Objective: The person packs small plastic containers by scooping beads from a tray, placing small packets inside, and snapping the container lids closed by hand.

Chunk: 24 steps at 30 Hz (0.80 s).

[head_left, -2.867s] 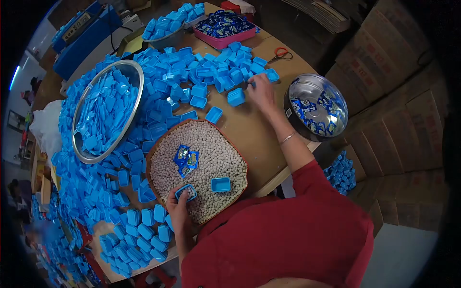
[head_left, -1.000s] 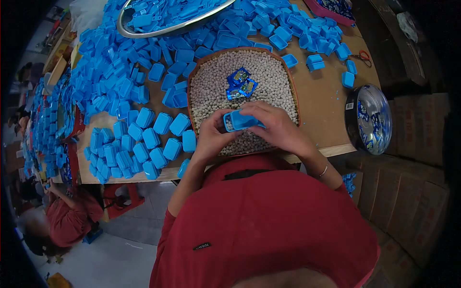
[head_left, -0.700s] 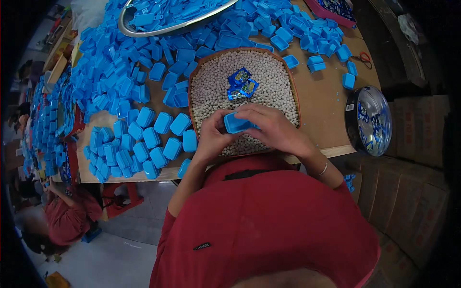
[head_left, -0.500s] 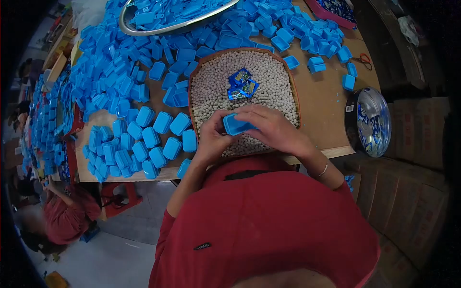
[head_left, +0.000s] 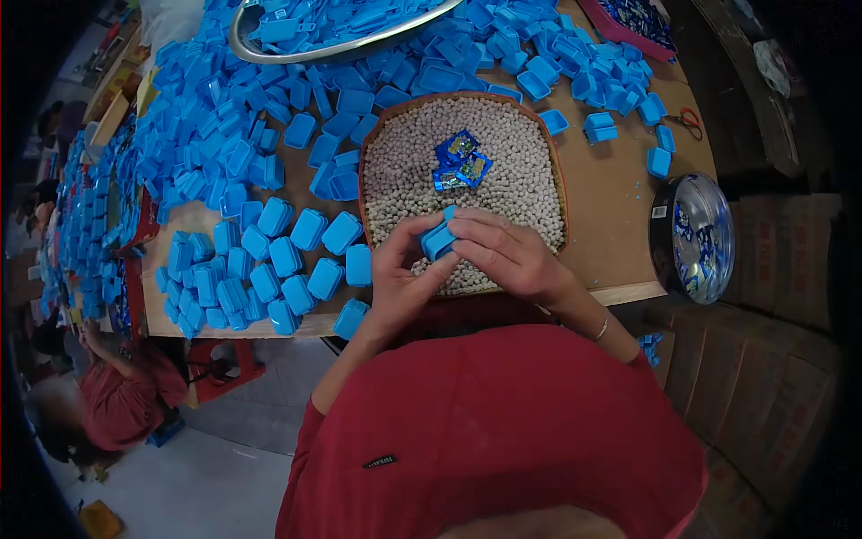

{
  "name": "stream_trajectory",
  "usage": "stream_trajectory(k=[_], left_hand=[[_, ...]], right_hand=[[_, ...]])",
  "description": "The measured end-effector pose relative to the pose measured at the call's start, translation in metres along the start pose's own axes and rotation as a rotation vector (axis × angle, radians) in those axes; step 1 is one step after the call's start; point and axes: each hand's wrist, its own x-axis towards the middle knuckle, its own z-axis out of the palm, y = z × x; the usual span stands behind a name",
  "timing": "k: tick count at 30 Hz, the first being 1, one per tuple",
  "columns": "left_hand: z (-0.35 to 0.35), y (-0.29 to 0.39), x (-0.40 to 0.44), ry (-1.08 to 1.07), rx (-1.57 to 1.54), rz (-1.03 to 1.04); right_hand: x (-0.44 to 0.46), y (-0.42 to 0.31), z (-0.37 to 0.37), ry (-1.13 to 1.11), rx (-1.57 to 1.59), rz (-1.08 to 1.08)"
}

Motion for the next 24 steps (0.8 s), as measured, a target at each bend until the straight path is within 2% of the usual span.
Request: stream_trajectory(k=[3, 6, 9, 13, 16, 24], left_hand=[[0.004, 0.007, 0.001, 0.055, 0.046, 0.034], [0.001, 0.009, -0.001, 0.071, 0.035, 0.045], [0.001, 0.02, -0.001, 0.025, 0.112, 0.124], [0.003, 0.021, 0.0, 0.034, 0.213, 0.179], [0.003, 0.016, 0.001, 0.02, 0.266, 0.233], [0.006, 0.015, 0.003, 0.01, 0.418, 0.335]], right_hand=[[0.004, -0.002, -0.002, -0.007, 0.056, 0.019], [0.015, -0.013, -0.001, 0.153, 0.407, 0.252], [0.012, -0.015, -0.012, 0.17, 0.468, 0.479], [0.008, -0.018, -0.005, 0.243, 0.588, 0.626], [0.009, -0.018, -0.002, 0.285, 0.58, 0.591], [0.019, -0.022, -0.016, 0.212, 0.533, 0.608]])
